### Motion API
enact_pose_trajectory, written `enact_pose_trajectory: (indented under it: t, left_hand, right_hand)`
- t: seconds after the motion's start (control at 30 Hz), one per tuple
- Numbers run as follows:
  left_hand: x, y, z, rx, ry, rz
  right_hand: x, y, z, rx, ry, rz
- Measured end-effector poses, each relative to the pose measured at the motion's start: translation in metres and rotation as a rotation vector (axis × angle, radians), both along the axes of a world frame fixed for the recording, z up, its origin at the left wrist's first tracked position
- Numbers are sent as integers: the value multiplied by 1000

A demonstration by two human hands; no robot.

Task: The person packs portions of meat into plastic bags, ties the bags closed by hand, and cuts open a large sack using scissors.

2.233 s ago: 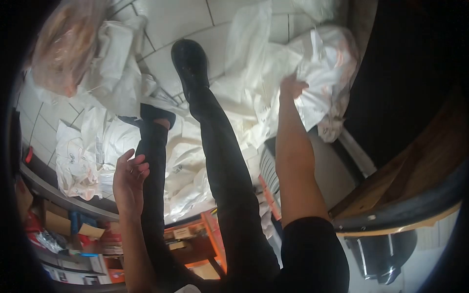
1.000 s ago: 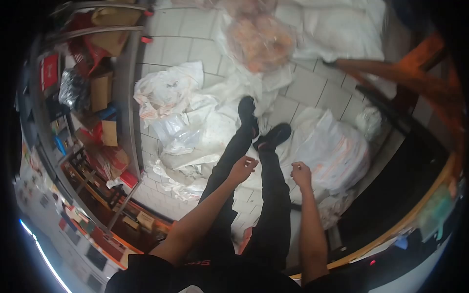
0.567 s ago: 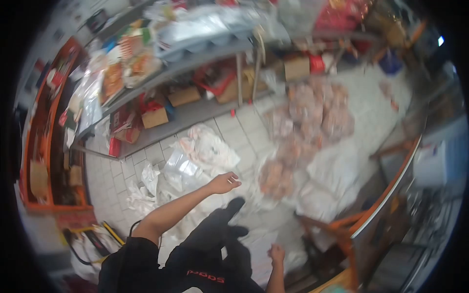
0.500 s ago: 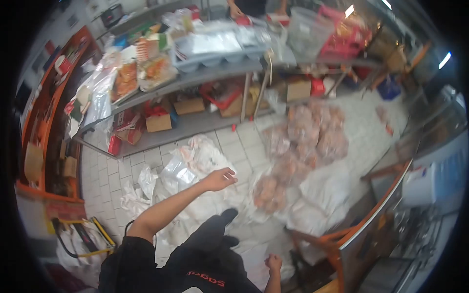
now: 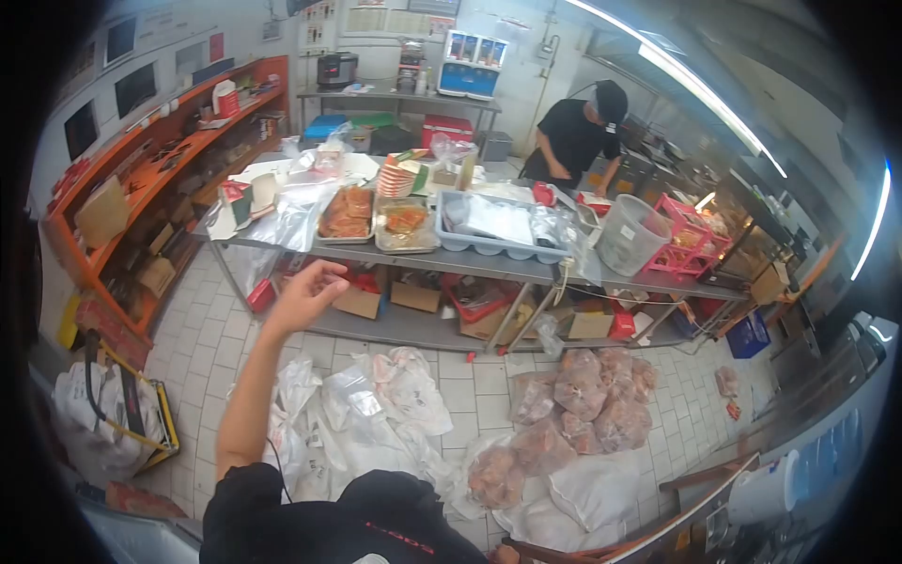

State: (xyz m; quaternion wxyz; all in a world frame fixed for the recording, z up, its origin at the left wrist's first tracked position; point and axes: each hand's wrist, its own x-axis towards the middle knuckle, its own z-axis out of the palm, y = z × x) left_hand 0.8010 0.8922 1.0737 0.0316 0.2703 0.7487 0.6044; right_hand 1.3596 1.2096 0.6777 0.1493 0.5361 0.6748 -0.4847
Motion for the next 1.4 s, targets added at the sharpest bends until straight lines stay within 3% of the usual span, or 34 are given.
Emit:
enact_pose_trajectory:
  t: [0.07,0.1,0.13,0.2,0.23,0.27,0.3,0.33,0.37,0.43,0.5,0.57,0.6,0.63,0.67,0.73,0.83,0.9,1.03,1.1,1.17,1.27,1.3,1.4]
  left_hand:
    - [-2,-2,-42,-24,-56,43]
    - [-14,-4,-85,-45,-71,55]
    - [-20,-6,-128,-118,-80,79]
    - [-24,-16,-205,-299,-343,71]
    - [-22,-25,-248,-554,-415,135]
    - [-21,-42,-308,-535,-534,135]
    - [-13,-58,-351,-610,-692,146]
    - [10,-74,-366,-693,-824,223]
    - [28,-92,-374,-688,-837,245]
    - [48,-117,-382,-756,-1075,515]
    - [54,-148,-364,-341,-1098,661]
    - [27,-216,-398,-122,-986,696]
    - [26,-232,-377,24,-953,864]
    - [17,-243,-355,185,-902,1028]
    - [-3,-273,-359,252,-819,1029]
    - [-40,-301,-340,282,-771,1178]
    - [-89,-310,-298,259,-781,1169]
    - [-133,-312,-282,171,-655,1322]
    - [-231,-341,-267,288,-581,1282]
    - [-292,-368,-268,190,-526,1237]
    - [-372,-423,-317,-85,-278,1281]
    - [-418,-428,-260,-327,-135,1295]
    - [-448,-436,-258,-314,-139,1294]
    - [-512,-460,-248,-601,-47,1158]
  right_hand:
    - [-5,-2,-2,310,-82,739]
    - [-4,-5,-4,419,-44,906]
    - [-5,-8,-7,441,18,899]
    - [-7,-30,-18,87,322,7]
    - [-15,-34,-13,60,288,-28]
    - [-23,-39,-3,32,255,-64]
    - [-26,-44,2,-79,262,-374]
    - [-25,-51,5,-188,258,-681]
    - [-19,-60,9,-193,249,-658]
    - [-1,-72,7,-244,171,-526]
    - [19,-91,0,-288,125,-539]
    - [50,-109,-16,-192,-2,-129]
    - [54,-113,-12,-163,-48,26]
    - [49,-113,-8,-163,-60,55]
    - [39,-113,-10,-182,-73,22]
    - [13,-108,-1,-209,-68,-104]
    - [-36,-97,12,-196,-31,-245]
    - [-79,-94,17,-172,-5,-291]
    - [-184,-106,26,-117,14,-287]
    - [-245,-120,29,-97,5,-251]
    - [-302,-136,33,-77,-13,-192]
    - [-376,-165,48,-61,-46,-118]
    - [-394,-173,53,-59,-51,-104]
    - [-434,-192,66,-42,-80,-84]
